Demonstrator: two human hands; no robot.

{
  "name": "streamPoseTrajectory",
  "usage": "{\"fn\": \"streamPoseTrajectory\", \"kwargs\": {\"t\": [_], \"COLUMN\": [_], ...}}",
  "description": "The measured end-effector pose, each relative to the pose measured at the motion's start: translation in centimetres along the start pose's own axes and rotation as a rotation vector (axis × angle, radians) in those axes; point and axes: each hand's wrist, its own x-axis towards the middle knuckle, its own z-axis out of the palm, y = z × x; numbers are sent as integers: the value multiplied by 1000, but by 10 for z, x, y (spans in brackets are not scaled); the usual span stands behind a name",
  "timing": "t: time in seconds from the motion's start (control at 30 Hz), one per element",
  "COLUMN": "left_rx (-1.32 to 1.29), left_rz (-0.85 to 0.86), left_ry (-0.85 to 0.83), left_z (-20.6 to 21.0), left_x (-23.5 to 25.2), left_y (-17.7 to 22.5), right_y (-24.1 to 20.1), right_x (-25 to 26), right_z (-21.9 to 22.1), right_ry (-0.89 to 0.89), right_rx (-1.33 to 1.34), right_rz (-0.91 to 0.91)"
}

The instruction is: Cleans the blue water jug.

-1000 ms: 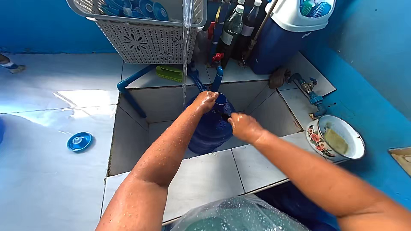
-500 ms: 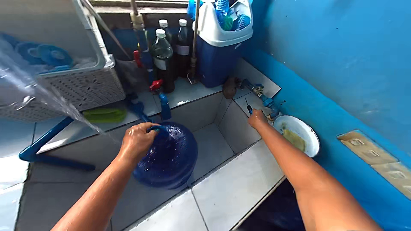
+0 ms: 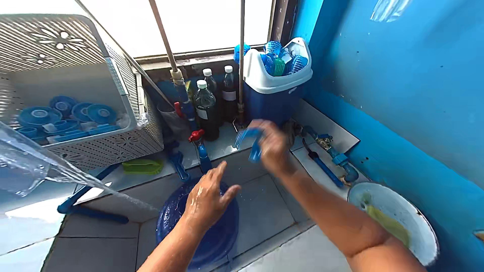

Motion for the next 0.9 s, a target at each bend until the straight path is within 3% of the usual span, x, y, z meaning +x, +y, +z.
{"fn": "streamPoseTrajectory", "kwargs": {"t": [0.07, 0.1, 0.13, 0.23, 0.27, 0.33, 0.4, 0.47, 0.57, 0.63, 0.77, 0.9], "left_rx": [234, 325, 377, 348, 344, 336, 300, 291, 261, 162, 161, 115], "left_rz": [-179, -232, -235, -278, -308, -431, -595, -685, -742, -726, -620, -500], "left_ry": [-316, -389, -361, -172, -103, -13, 12, 67, 165, 196, 180, 177], "left_z": [-8, -7, -5, -22, -30, -47, -60, -62, -55, -51, -43, -32], "left_x": [-6, -7, -10, -13, -14, -17, -23, -34, -38, -39, -36, -43], "left_y": [-13, -20, -27, -52, -61, -81, -103, -129, -160, -166, -136, -98], "right_y": [-7, -4, 3, 25, 21, -1, -16, -1, 27, 43, 69, 79], "right_x": [83, 128, 167, 219, 214, 166, 90, 13, -93, -151, -207, -206], "right_z": [-50, -73, -90, -102, -108, -125, -156, -202, -273, -288, -261, -276], "right_ry": [441, 626, 701, 486, 423, 317, 133, 8, -250, -359, -393, -146], "right_rx": [-211, -277, -322, -216, -88, 23, 44, -106, -698, -854, -807, -739], "right_rz": [-235, -283, -229, 274, 298, 190, 237, 395, 743, 963, 1035, 888]}}
